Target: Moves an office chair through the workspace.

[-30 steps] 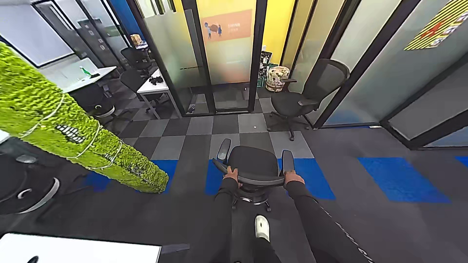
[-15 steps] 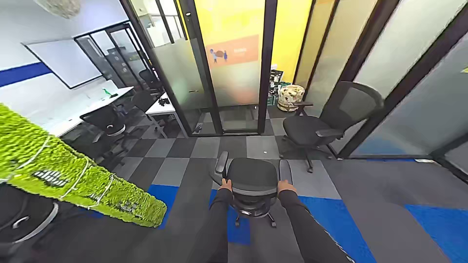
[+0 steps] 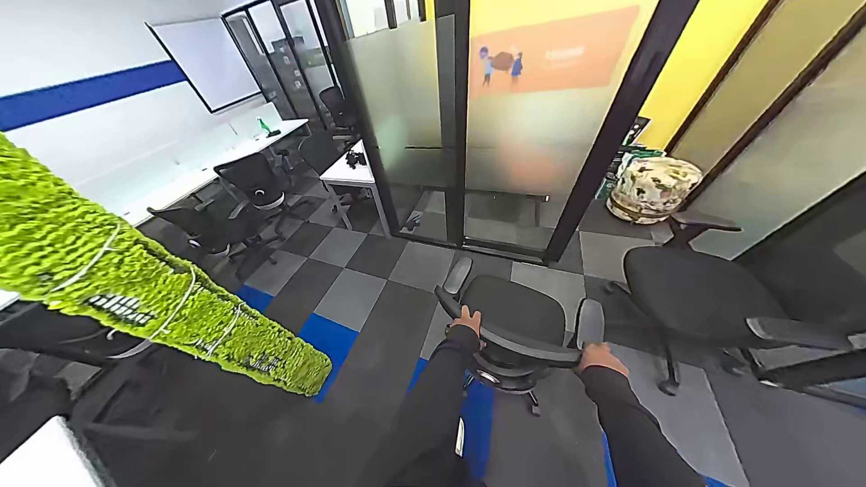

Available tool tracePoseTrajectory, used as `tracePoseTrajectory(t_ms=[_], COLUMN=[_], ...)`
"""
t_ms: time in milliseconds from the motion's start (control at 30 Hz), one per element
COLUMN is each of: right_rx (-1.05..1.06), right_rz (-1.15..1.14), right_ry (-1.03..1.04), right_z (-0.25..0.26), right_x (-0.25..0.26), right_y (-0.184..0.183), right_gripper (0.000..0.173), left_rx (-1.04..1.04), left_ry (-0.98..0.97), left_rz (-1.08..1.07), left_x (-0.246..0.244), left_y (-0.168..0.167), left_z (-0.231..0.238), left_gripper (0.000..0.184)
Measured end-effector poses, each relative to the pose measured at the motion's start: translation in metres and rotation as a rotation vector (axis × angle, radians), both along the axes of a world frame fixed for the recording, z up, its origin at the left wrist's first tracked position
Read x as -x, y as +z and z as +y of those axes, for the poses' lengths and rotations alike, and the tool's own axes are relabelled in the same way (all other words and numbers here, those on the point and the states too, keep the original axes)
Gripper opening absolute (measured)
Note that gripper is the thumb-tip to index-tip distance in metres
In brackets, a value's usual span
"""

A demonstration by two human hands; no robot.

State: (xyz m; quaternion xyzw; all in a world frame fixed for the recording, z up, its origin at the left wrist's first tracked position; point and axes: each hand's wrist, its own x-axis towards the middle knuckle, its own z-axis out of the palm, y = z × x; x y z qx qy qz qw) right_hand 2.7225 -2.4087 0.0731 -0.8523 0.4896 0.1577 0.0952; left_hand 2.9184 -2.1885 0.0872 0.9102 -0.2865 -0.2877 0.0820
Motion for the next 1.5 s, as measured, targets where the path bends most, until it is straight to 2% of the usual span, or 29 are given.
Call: tracePoseTrajectory(t_ms=[300, 633, 767, 1033, 1267, 1500], right_rx=[-0.005, 0.012, -0.011, -0.095, -0.122, -0.166], right_rz=[0.081, 0.112, 0.055, -0.005, -0.039, -0.039], right_ry=[-0.057, -0.046, -0.055, -0.079, -0.109, -0.194], right_z=[-0.03, -0.105, -0.14, -0.206, -0.244, -0.237], right_x=[-0.13, -0.236, -0.279, -0.347, -0.393, -0.41], right_y=[0.013, 0.01, 0.009, 0.017, 0.014, 0.012], right_gripper=[0.071, 0.07, 0.069, 0.074, 0.075, 0.079], left_rx=[0.028, 0.028, 0.038, -0.009, -0.046, -0.091], left_ry=[-0.058, -0.057, -0.059, -0.092, -0.123, -0.204], left_rz=[0.078, 0.089, 0.056, -0.039, -0.063, -0.099], left_x=[-0.162, -0.276, -0.322, -0.391, -0.436, -0.463], left_y=[0.007, -0.001, -0.001, 0.0, 0.002, -0.001], left_z=[-0.066, -0.148, -0.184, -0.247, -0.28, -0.284], left_gripper=[0.096, 0.095, 0.091, 0.092, 0.089, 0.094])
